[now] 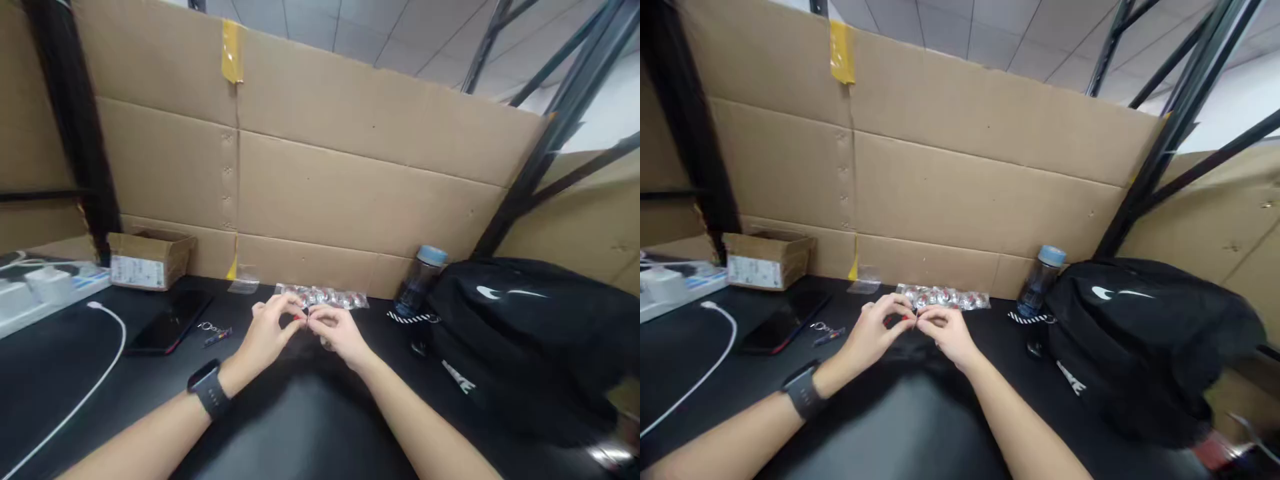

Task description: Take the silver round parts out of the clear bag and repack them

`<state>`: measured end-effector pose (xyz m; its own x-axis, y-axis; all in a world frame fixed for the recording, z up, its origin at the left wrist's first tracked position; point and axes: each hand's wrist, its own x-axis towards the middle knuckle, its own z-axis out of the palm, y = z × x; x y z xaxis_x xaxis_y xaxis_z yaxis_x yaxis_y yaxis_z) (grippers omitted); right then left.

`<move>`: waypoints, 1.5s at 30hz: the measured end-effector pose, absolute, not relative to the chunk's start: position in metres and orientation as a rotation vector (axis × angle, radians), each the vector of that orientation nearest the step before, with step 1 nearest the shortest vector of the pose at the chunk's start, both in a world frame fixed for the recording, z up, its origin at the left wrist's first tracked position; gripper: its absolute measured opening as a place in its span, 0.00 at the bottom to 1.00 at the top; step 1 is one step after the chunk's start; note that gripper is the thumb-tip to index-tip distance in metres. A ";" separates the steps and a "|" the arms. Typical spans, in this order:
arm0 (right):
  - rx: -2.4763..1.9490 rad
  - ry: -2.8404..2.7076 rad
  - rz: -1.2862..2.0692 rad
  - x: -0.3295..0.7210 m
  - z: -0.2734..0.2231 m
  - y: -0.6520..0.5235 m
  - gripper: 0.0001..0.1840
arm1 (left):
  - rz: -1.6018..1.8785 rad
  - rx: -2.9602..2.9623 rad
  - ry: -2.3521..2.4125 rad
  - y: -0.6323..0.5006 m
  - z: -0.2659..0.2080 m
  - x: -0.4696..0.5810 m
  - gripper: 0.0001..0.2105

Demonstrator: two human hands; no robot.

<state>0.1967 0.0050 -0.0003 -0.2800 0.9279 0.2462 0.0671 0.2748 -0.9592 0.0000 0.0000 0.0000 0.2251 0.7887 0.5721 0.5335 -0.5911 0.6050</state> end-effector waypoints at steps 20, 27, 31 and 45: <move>-0.969 -1.706 1.031 0.205 0.006 0.008 0.19 | 1.229 2.263 1.048 0.015 -0.007 -0.008 0.25; -0.947 -1.737 1.008 0.206 0.005 0.010 0.18 | 1.167 2.376 1.102 0.012 -0.006 -0.008 0.27; -0.967 -1.737 1.030 0.206 0.003 0.010 0.18 | 1.157 2.483 1.117 0.009 -0.006 -0.007 0.26; -1.020 -1.813 0.918 0.210 -0.003 0.015 0.13 | 1.081 2.496 1.097 0.012 -0.016 -0.008 0.29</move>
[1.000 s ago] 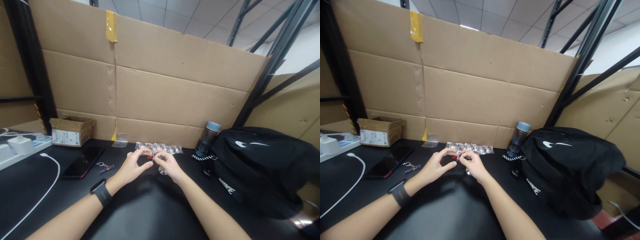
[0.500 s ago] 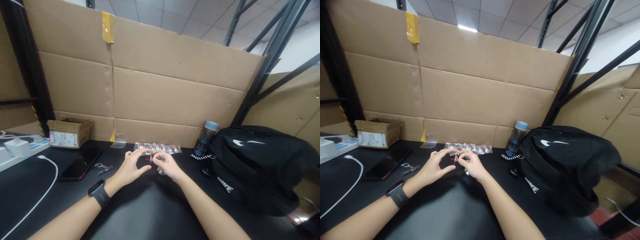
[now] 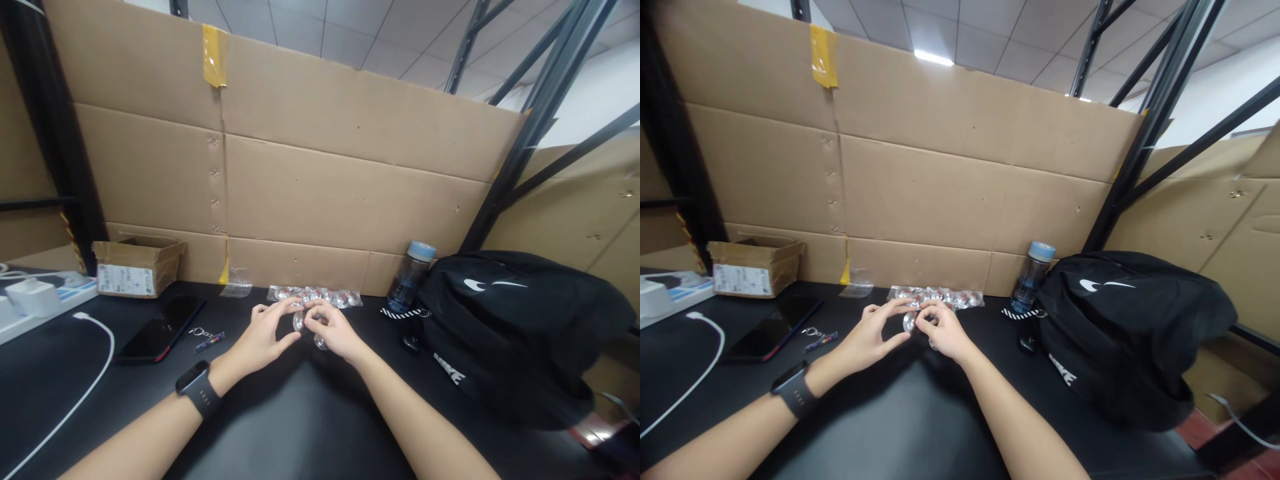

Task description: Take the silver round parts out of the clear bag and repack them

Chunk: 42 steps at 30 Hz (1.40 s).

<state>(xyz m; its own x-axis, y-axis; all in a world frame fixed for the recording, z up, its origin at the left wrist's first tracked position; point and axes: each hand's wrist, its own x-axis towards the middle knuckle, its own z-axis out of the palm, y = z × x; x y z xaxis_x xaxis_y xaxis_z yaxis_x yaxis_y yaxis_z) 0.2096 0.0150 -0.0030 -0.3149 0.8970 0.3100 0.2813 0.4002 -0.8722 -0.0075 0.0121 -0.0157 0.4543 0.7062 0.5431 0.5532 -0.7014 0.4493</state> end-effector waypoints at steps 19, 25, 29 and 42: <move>-1.127 -2.217 0.395 0.213 -0.009 0.012 0.02 | 0.751 2.550 1.074 0.018 -0.031 -0.013 0.31; -1.124 -2.292 0.351 0.213 -0.014 0.013 0.02 | 0.696 2.541 1.088 0.021 -0.036 -0.014 0.33; -1.082 -2.320 0.414 0.215 -0.014 0.015 0.02 | 0.691 2.540 1.080 0.023 -0.037 -0.016 0.32; -1.400 -2.412 0.421 0.258 0.011 0.022 0.25 | 0.923 2.646 1.246 0.055 -0.019 -0.053 0.14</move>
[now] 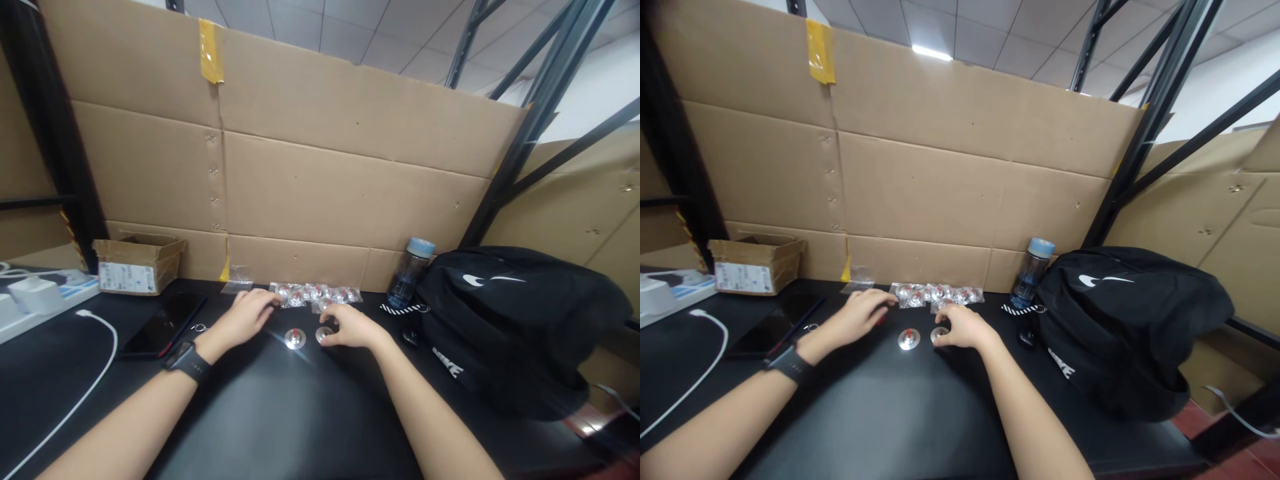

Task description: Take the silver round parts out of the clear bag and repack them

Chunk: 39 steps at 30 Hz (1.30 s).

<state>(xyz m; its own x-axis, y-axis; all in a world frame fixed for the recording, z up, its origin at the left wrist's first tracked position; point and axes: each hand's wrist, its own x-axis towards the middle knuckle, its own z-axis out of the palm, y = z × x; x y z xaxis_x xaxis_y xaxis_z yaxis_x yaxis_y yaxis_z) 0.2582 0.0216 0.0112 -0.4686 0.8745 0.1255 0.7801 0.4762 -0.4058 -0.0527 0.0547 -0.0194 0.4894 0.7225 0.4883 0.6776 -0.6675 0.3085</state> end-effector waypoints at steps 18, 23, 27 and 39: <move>-1.504 -2.411 0.653 0.261 0.003 0.030 0.23 | 0.737 2.638 1.476 0.057 -0.018 -0.064 0.10; -1.389 -2.501 0.478 0.252 0.006 0.023 0.26 | 0.721 2.707 1.524 0.053 -0.017 -0.060 0.09; -1.282 -2.487 0.590 0.245 0.005 0.021 0.28 | 0.744 2.684 1.541 0.053 -0.020 -0.061 0.09; -1.359 -2.531 0.640 0.242 0.005 0.020 0.30 | 0.590 2.732 1.572 0.048 -0.020 -0.054 0.08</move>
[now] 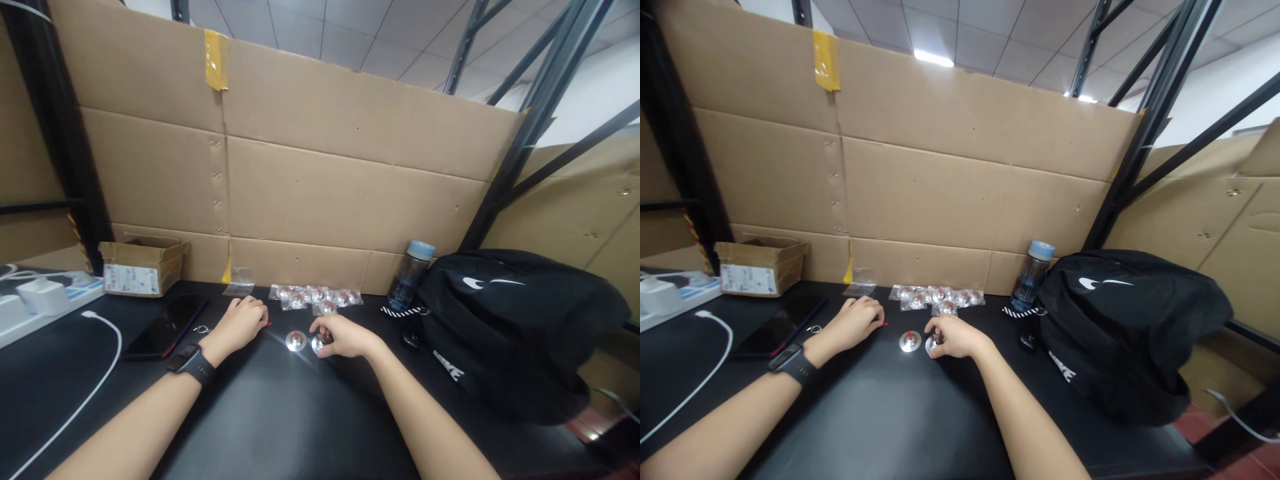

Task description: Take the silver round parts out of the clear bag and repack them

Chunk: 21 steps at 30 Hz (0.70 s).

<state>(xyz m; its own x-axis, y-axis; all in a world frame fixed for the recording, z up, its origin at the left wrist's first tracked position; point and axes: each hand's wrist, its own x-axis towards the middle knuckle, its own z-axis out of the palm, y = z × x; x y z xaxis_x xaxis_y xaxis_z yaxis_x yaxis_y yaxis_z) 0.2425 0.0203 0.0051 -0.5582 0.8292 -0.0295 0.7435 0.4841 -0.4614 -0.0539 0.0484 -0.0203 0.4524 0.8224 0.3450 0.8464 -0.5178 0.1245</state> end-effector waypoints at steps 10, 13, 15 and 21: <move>-1.232 -2.614 0.561 0.242 0.013 0.015 0.26 | -0.565 -2.603 -1.433 0.053 -0.034 -0.055 0.09; -1.189 -2.669 0.655 0.245 0.017 0.015 0.31 | -0.624 -2.630 -1.445 0.052 -0.031 -0.052 0.08; -1.169 -2.697 0.676 0.247 0.018 0.015 0.33 | -0.666 -2.656 -1.435 0.050 -0.027 -0.049 0.09; -1.178 -2.708 0.592 0.247 0.018 0.014 0.27 | -0.791 -2.692 -1.330 0.042 -0.014 -0.045 0.04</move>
<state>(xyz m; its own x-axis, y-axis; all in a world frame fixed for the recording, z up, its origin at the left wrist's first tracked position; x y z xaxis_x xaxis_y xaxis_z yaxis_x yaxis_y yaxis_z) 0.2469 0.0139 0.0183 -0.6868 0.7260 -0.0364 0.6750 0.6184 -0.4025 -0.0448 0.0420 -0.0142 0.5036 0.7332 0.4569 0.7516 -0.6326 0.1867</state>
